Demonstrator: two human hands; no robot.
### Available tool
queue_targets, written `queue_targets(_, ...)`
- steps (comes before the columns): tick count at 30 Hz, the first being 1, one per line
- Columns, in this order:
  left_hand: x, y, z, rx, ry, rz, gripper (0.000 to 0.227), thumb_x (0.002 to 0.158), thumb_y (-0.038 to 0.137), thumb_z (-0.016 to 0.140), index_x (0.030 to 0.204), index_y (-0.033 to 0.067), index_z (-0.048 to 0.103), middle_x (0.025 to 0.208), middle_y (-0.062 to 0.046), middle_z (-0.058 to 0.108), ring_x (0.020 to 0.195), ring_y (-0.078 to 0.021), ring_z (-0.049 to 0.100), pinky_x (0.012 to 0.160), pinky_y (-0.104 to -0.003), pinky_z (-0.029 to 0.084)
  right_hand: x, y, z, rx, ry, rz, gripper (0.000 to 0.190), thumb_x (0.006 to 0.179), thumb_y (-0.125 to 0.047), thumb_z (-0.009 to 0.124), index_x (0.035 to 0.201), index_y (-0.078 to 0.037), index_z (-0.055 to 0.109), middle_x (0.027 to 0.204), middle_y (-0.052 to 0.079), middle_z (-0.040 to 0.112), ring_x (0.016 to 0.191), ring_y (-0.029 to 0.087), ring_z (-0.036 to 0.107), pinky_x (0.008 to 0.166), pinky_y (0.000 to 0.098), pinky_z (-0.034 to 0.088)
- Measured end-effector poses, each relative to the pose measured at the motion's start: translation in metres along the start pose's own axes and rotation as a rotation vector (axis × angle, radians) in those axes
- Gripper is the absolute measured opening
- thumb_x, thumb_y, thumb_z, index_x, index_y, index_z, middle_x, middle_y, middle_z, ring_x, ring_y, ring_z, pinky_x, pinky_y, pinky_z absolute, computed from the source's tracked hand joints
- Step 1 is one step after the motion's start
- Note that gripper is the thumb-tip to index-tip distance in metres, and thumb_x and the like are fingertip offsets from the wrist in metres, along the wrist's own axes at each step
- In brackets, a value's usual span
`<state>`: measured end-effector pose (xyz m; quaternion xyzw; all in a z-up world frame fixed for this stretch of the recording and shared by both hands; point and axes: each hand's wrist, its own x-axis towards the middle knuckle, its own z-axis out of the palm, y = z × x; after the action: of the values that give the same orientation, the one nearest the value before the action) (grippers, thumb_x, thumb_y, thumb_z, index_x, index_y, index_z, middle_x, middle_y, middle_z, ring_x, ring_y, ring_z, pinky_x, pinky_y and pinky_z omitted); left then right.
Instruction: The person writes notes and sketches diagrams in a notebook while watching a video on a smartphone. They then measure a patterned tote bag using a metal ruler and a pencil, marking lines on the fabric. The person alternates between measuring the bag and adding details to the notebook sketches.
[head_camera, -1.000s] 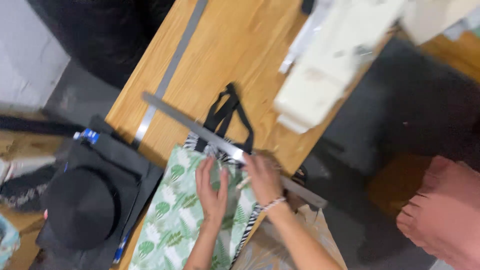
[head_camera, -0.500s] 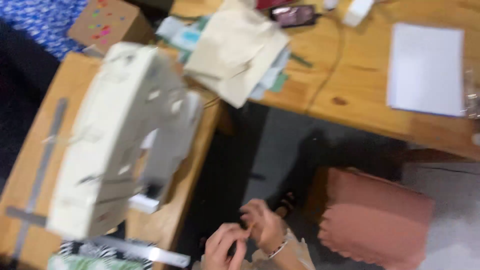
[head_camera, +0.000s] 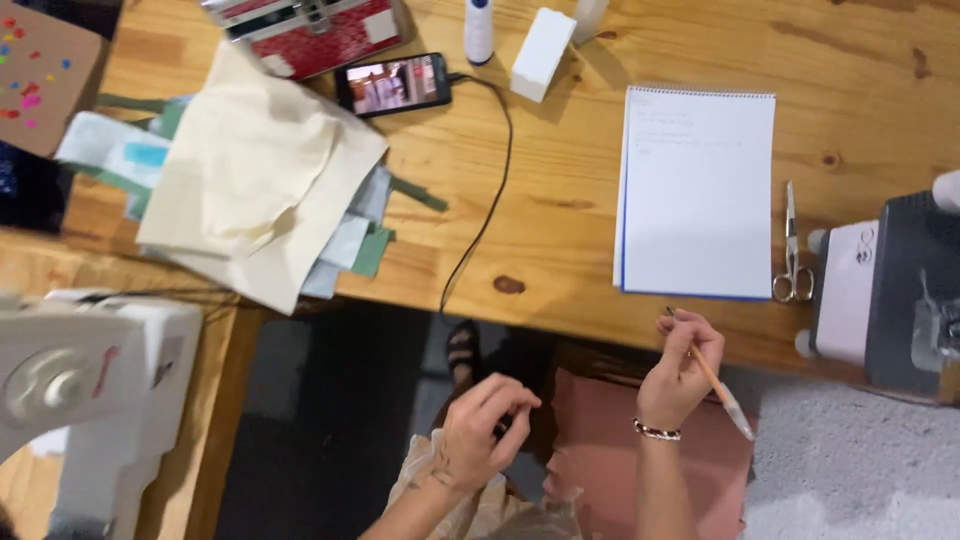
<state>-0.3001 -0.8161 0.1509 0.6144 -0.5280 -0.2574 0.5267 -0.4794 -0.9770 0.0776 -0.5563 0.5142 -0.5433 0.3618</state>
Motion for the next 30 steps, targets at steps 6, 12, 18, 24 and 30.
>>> queue_targets(6,0.129,-0.064,0.043,-0.039,-0.14,-0.047,0.013,0.099,0.005,0.055,0.105,0.0036,0.066,0.099,-0.009,0.066,0.092,-0.0243,0.066,0.08,-0.033,0.055,0.058,0.034,0.025,0.115,0.147,0.202,0.019,0.103,0.005,0.062,0.105,-0.009,0.049,0.116,0.013,0.062,0.092,0.019,0.069,0.085,0.023,0.06)
queue_targets(12,0.273,-0.15,0.113,-0.059,-0.107,-0.082,0.016,0.1,0.01,0.056,0.112,0.0101,0.066,0.102,-0.007,0.07,0.092,-0.0239,0.067,0.082,-0.034,0.053,0.149,0.059,0.073,0.08,0.136,0.132,0.017,0.104,0.001,0.054,0.11,-0.01,0.042,0.104,0.012,0.055,0.078,0.021,0.064,0.073,0.0325,0.059)
queue_targets(18,0.38,-0.189,0.165,0.018,0.158,-0.002,0.023,0.096,0.0,0.063,0.114,0.0141,0.068,0.096,-0.006,0.065,0.094,-0.0307,0.069,0.088,-0.042,0.057,0.229,0.101,0.098,0.067,-0.079,0.04,0.021,0.103,0.006,0.058,0.1,-0.005,0.04,0.103,0.015,0.053,0.087,0.021,0.065,0.08,0.0381,0.064)
queue_targets(24,0.42,-0.226,0.185,0.254,0.114,0.133,0.02,0.102,0.024,0.07,0.12,0.0179,0.065,0.109,-0.003,0.067,0.1,-0.0262,0.059,0.086,-0.036,0.053,0.271,0.126,0.102,0.179,-0.434,0.122,0.026,0.099,-0.002,0.065,0.109,-0.007,0.041,0.102,0.017,0.057,0.073,0.022,0.062,0.072,0.0315,0.061)
queue_targets(30,0.425,-0.238,0.175,0.202,0.005,0.142,0.017,0.104,0.016,0.068,0.122,0.0164,0.07,0.116,-0.002,0.071,0.097,-0.0247,0.065,0.085,-0.037,0.054,0.277,0.132,0.098,0.013,-0.478,0.139,0.012,0.098,0.011,0.057,0.1,0.002,0.048,0.101,0.02,0.055,0.096,0.027,0.062,0.074,0.0304,0.066)
